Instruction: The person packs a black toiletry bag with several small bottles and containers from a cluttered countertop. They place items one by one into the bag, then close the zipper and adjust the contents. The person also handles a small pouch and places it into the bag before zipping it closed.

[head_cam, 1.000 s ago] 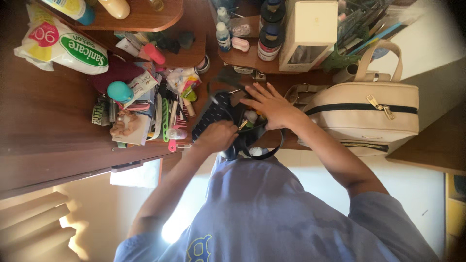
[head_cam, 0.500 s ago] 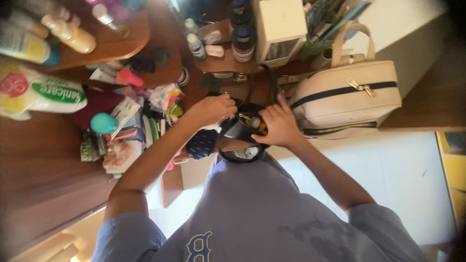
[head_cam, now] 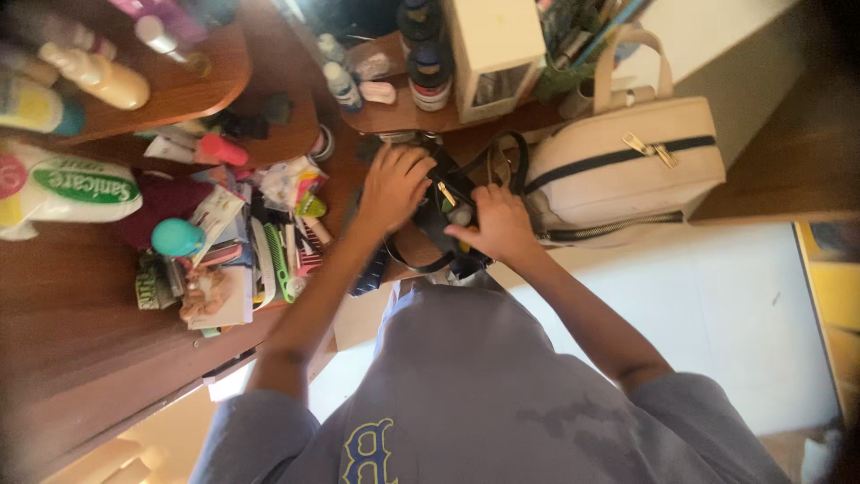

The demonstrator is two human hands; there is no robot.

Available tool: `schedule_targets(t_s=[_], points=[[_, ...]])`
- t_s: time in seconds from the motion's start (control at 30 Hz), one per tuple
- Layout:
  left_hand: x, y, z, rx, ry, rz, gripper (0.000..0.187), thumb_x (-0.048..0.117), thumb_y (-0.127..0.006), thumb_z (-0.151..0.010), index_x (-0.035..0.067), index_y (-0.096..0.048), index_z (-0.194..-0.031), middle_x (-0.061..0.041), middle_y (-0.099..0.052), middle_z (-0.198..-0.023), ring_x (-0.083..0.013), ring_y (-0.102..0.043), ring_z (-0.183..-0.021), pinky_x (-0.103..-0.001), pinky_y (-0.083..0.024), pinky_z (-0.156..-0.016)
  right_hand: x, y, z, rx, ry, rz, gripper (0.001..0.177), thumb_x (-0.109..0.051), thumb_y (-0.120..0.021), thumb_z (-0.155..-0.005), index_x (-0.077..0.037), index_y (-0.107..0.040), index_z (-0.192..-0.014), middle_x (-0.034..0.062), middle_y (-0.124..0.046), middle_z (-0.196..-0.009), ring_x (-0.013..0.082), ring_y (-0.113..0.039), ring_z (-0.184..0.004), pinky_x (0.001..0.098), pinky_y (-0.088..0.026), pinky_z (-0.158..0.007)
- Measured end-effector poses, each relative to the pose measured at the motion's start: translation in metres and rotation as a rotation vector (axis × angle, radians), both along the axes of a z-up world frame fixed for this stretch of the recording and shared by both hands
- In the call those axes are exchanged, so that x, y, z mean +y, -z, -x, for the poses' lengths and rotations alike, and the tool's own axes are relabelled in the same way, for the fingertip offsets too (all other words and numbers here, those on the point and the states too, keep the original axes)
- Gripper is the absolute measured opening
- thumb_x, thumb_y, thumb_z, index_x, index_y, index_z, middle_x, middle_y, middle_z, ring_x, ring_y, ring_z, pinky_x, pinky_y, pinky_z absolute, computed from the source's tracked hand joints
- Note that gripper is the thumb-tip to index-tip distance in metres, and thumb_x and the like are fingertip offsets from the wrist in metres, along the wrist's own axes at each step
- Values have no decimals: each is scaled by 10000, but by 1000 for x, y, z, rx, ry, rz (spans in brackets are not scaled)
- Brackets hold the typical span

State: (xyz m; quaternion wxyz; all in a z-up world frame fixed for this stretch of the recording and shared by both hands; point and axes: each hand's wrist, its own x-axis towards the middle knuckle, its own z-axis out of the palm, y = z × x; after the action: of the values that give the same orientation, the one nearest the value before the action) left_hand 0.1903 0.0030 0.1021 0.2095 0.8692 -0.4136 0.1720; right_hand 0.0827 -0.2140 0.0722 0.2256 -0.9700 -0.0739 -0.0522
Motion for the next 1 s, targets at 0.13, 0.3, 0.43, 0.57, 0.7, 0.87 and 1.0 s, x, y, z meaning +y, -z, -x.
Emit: schedule_targets(t_s=[0.13,0.3,0.43,0.57,0.7,0.87,1.0], points=[[-16,-1,68,851,-615,2,372,420,-729,-906,77,-622,-1003,-133,-719,-833,-367,-710,-816,-505,-538,-727,-21,-7,13,-40,50,30,510,-507,-684,-917,-73,-662,-1184,180,-674,-1055,385,-674,-968,486,-531,-817],[-16,25,108,832,-652,113,447,381,-760,-826,32,-564,-1025,-207,-716,-804,-413,-714,-793,-501,-552,-741,-17,-15,9,438,47,-32,706,-551,-634,-933,19,-550,-1341,271,-727,-847,427,-738,-762,497,-601,-688],[-6,49,97,725,-717,316,445,224,-707,-799,6,-516,-1136,-207,-720,-788,-427,-706,-809,-511,-537,-770,-2,-18,7,309,-23,-137,613,-446,-651,-902,15,-586,-1301,277,-715,-780,474,-710,-723,535,-581,-681],[-7,58,94,814,-697,293,383,171,-628,-843,27,-544,-1188,-166,-713,-695,-374,-714,-753,-492,-532,-738,-7,-13,8,251,-27,-149,397,-367,-605,-964,-1,-642,-1113,278,-695,-747,482,-695,-717,553,-569,-687],[-24,54,95,769,-635,331,342,143,-613,-863,66,-596,-1195,-158,-684,-697,-369,-698,-718,-490,-529,-708,-24,-3,13,184,-35,-223,260,-254,-560,-997,-3,-624,-976,276,-666,-701,478,-678,-668,557,-551,-633],[-23,42,87,665,-560,384,284,134,-596,-914,92,-626,-1193,-182,-697,-791,-375,-710,-765,-489,-548,-719,-18,8,28,136,-54,-313,226,-229,-576,-1004,-18,-612,-932,244,-666,-673,455,-673,-645,538,-540,-610],[-10,41,84,600,-513,325,287,128,-585,-936,74,-612,-1217,-219,-705,-861,-413,-703,-822,-511,-537,-749,-11,5,29,341,-71,-418,253,-262,-555,-1025,-23,-616,-965,213,-678,-618,381,-710,-589,481,-561,-605]])
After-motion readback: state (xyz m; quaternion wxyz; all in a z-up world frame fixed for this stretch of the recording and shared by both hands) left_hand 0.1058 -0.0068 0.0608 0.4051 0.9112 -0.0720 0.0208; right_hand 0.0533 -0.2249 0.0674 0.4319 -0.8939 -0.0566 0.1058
